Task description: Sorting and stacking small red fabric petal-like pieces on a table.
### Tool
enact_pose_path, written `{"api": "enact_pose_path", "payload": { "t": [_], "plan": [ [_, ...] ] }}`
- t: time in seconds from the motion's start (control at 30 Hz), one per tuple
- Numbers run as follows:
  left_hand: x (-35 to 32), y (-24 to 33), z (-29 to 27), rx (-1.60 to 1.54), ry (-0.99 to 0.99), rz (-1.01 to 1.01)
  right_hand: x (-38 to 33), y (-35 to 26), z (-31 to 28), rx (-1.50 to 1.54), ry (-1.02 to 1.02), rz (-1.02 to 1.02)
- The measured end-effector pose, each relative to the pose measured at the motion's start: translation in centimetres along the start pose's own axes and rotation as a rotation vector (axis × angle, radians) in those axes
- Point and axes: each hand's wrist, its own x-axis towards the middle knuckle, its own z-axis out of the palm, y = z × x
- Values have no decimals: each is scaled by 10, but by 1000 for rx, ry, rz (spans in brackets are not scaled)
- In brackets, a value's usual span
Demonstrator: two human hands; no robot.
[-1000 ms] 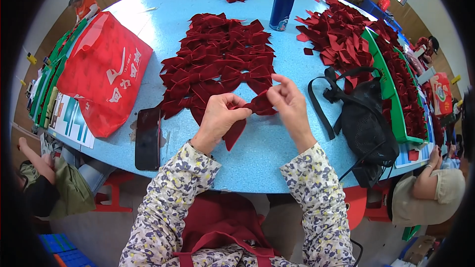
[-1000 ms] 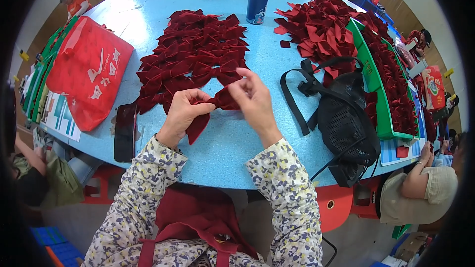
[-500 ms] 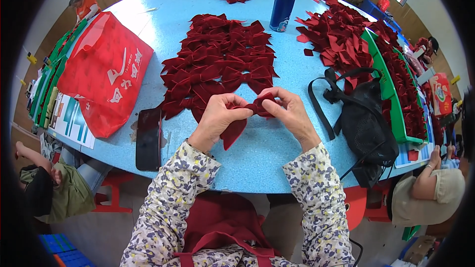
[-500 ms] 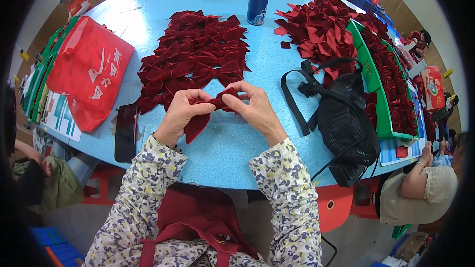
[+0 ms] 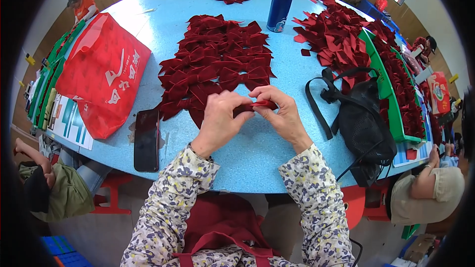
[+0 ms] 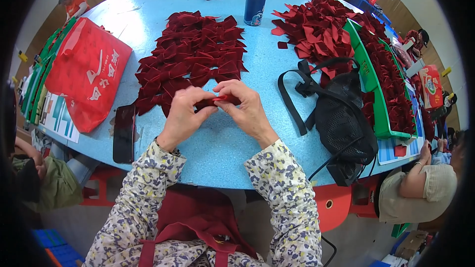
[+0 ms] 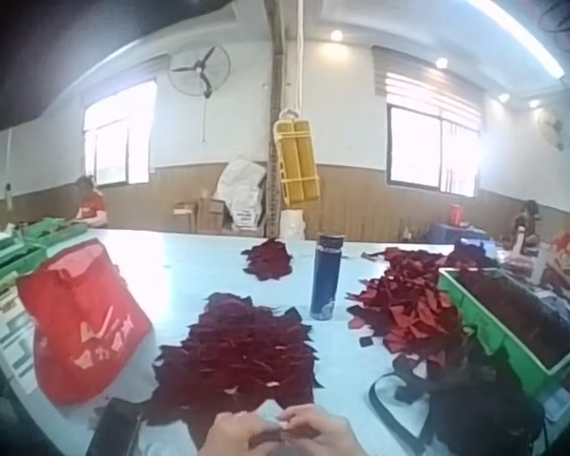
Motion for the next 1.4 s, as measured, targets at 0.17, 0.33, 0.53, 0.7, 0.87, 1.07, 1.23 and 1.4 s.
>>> {"api": "enact_pose_path", "payload": {
  "t": [0.17,0.33,0.53,0.7,0.87,1.07,1.23,1.4],
  "plan": [
    [-6,-16,6,-675,-149,-440,-5,4,-9,-25,392,33],
    [-6,-10,5,-977,-38,-566,-11,5,-14,296,266,459],
    [-5,-6,8,-995,-79,-547,-10,4,2,342,161,551],
    [-6,-10,9,-1041,-113,-551,-12,13,3,437,110,470],
    [-6,-16,12,-1191,-34,-713,-9,2,14,432,189,329],
    [-5,-14,7,-1355,-25,-890,-9,9,15,-96,176,23],
    [-7,-15,9,-1235,-37,-807,-10,2,10,170,96,247],
    [-7,-10,6,-1150,-49,-751,-9,2,15,299,96,324]
  ]
}}
